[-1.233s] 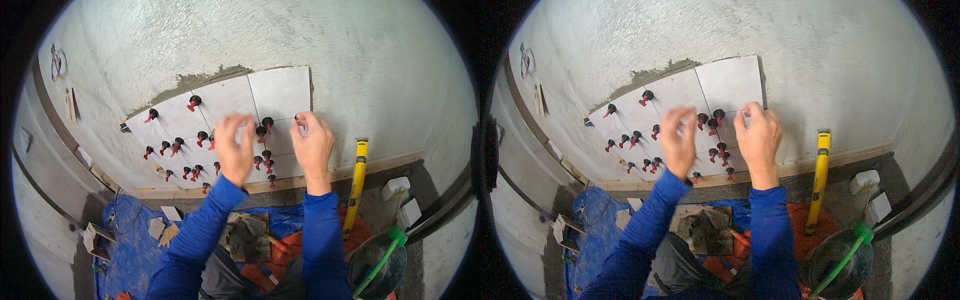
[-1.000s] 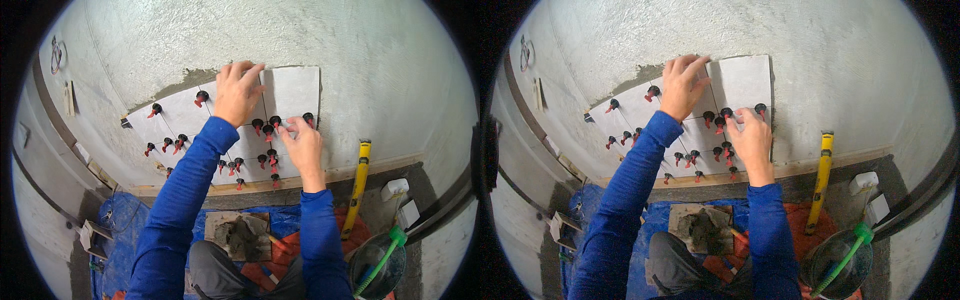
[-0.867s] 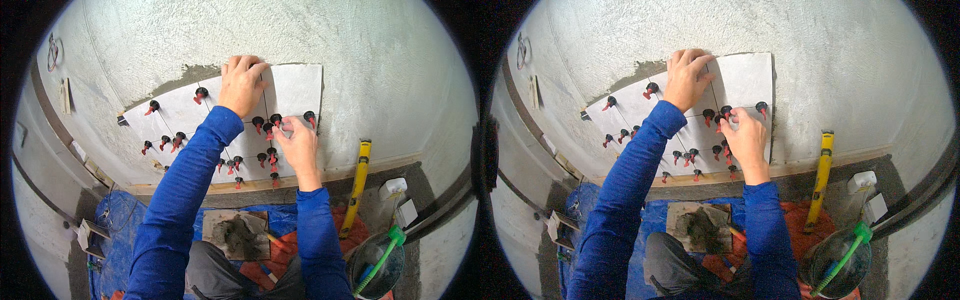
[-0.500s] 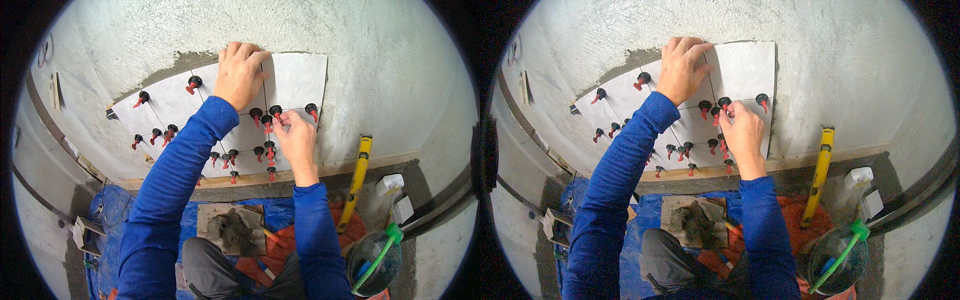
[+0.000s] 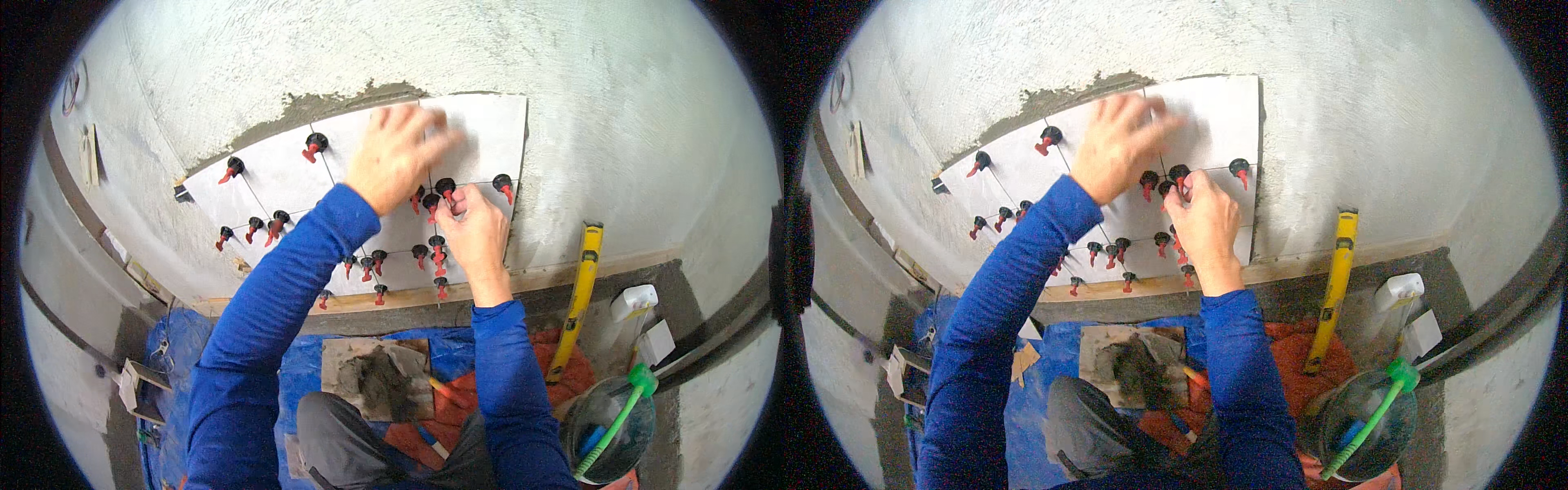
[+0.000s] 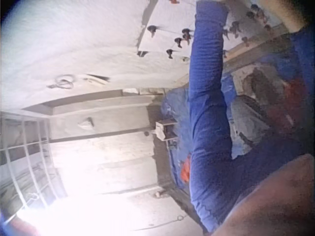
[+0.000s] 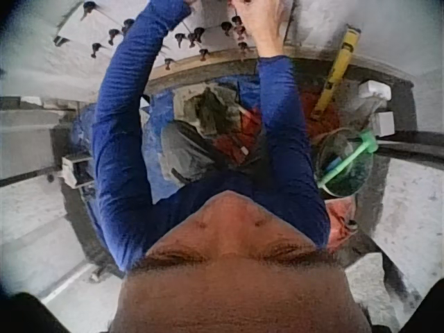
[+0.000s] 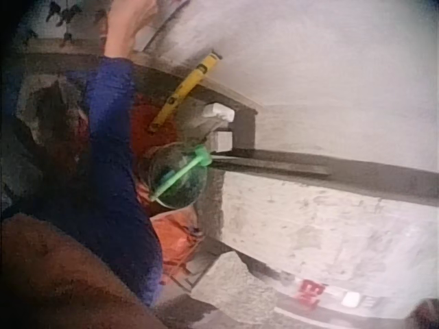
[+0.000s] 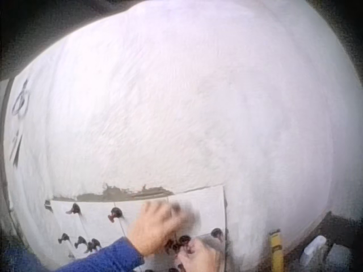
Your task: The person installs white tiles on a wall using tile leveling clips and a rubber mallet. They place the clips between tiles, adjust their positions, and tap the tiles to secure them.
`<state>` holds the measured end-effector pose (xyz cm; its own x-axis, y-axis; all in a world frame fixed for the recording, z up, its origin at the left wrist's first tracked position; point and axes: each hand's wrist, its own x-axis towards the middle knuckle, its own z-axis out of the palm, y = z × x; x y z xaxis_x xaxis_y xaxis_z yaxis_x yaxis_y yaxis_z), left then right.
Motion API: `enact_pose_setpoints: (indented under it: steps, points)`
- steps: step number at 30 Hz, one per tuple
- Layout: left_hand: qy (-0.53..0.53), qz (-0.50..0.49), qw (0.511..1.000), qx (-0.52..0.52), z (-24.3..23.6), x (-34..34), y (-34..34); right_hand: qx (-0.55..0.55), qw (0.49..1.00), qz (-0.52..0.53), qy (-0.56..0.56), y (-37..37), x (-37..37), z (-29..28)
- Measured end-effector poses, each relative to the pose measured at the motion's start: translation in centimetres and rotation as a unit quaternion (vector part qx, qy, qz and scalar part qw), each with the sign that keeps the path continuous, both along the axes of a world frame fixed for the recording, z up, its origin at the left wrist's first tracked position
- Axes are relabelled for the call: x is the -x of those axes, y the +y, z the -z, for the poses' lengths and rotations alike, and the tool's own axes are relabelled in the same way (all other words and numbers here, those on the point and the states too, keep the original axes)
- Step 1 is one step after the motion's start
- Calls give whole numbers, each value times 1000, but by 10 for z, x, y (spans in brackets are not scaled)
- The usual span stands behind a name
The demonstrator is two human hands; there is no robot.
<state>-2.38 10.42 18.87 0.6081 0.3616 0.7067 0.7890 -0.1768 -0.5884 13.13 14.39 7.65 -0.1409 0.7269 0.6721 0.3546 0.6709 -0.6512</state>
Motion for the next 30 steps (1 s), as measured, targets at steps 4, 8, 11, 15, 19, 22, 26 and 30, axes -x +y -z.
enact_pose_setpoints:
  steps: [4,8,11,15,19,22,26,30]
  points:
    - [81,-18,982,169,14,-3,1,-1,999,23,-44,-1,-1,-2]
    - [113,-23,978,173,12,-5,11,-12,999,24,-46,-2,-1,-3]
    - [137,-32,975,171,13,-8,16,-12,999,13,-32,0,-1,-2]
    - [94,-31,978,182,7,-9,14,-22,999,16,-23,1,0,-1]
    - [-300,-14,924,239,30,-28,-24,-22,999,-27,27,2,-10,-7]
    - [-685,31,637,353,93,-64,-73,15,993,-71,90,7,-28,-13]
    - [-883,320,100,329,142,-84,-49,95,991,-67,67,16,-25,-18]
    - [-845,465,-100,245,143,-90,-3,233,970,-74,19,28,-16,-24]
